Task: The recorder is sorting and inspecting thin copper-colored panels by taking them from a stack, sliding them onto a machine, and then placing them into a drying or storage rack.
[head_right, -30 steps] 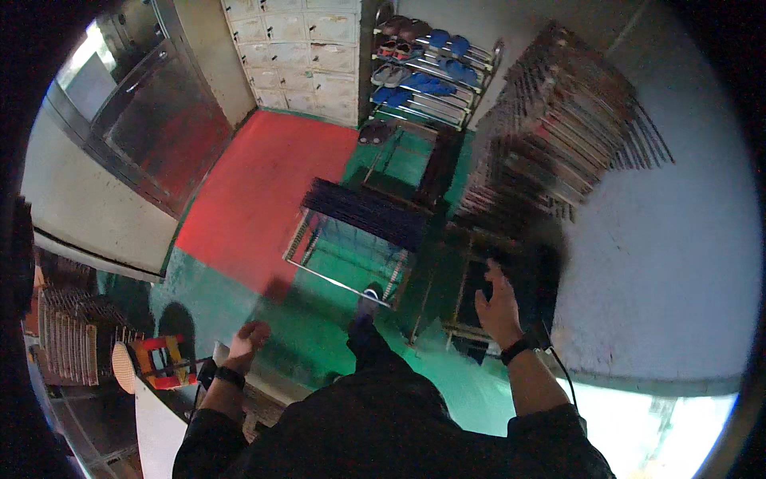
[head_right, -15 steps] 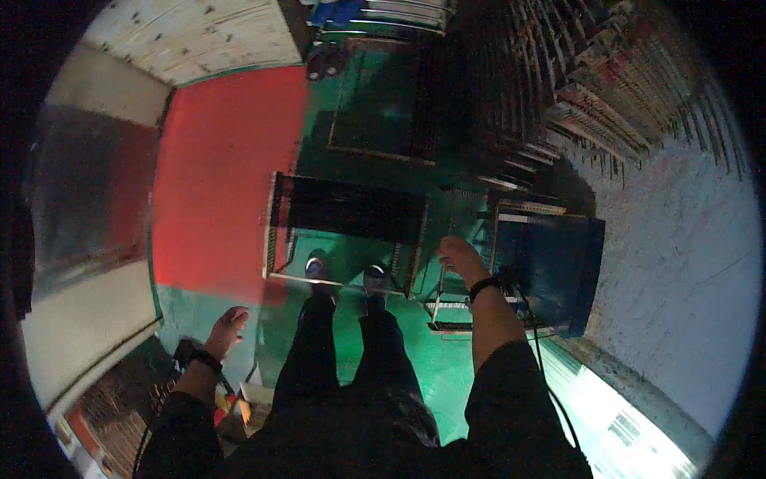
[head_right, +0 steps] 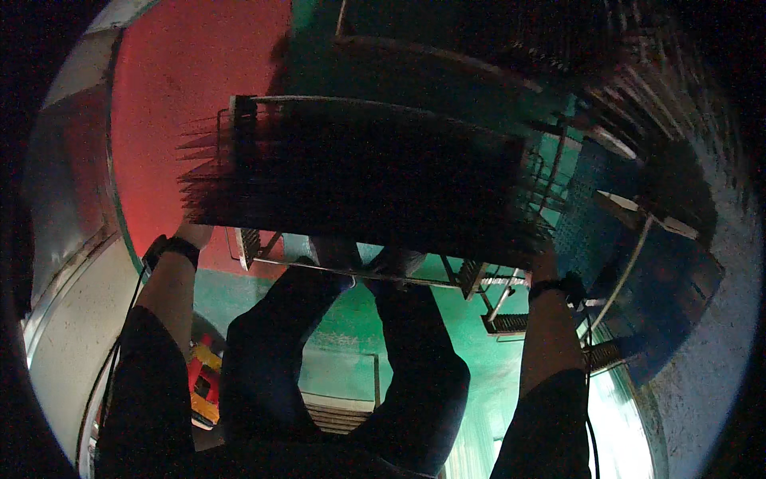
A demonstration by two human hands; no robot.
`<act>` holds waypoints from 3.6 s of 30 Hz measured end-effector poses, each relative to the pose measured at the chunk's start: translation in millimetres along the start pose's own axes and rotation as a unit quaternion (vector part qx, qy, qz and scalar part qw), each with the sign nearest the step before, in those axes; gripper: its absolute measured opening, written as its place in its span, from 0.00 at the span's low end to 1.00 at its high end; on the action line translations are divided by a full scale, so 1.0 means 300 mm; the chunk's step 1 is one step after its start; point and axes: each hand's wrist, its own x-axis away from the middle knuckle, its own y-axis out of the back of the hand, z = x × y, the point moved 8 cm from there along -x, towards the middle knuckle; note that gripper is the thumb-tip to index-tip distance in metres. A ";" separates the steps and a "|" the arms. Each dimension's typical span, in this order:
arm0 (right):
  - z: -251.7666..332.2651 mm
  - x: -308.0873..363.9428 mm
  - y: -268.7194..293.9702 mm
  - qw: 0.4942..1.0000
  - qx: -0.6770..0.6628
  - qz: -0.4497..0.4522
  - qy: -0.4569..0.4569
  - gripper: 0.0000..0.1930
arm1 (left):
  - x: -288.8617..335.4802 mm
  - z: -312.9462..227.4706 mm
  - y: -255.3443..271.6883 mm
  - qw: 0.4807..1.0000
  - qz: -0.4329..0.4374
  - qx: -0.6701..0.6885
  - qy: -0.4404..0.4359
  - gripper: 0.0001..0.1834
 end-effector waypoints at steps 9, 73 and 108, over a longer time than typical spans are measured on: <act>0.089 0.013 -0.229 0.954 0.266 -0.017 0.139 0.13 | 0.030 0.060 0.024 0.840 -0.105 0.477 0.236 0.18; -1.317 3.348 -0.304 0.352 -0.240 -0.903 -0.057 0.19 | 1.956 -3.394 -0.089 0.627 0.771 0.032 -0.102 0.24; -1.402 2.269 -1.234 0.879 -0.259 -0.400 0.033 0.26 | 1.904 -2.953 -0.290 0.707 0.555 0.083 -0.430 0.10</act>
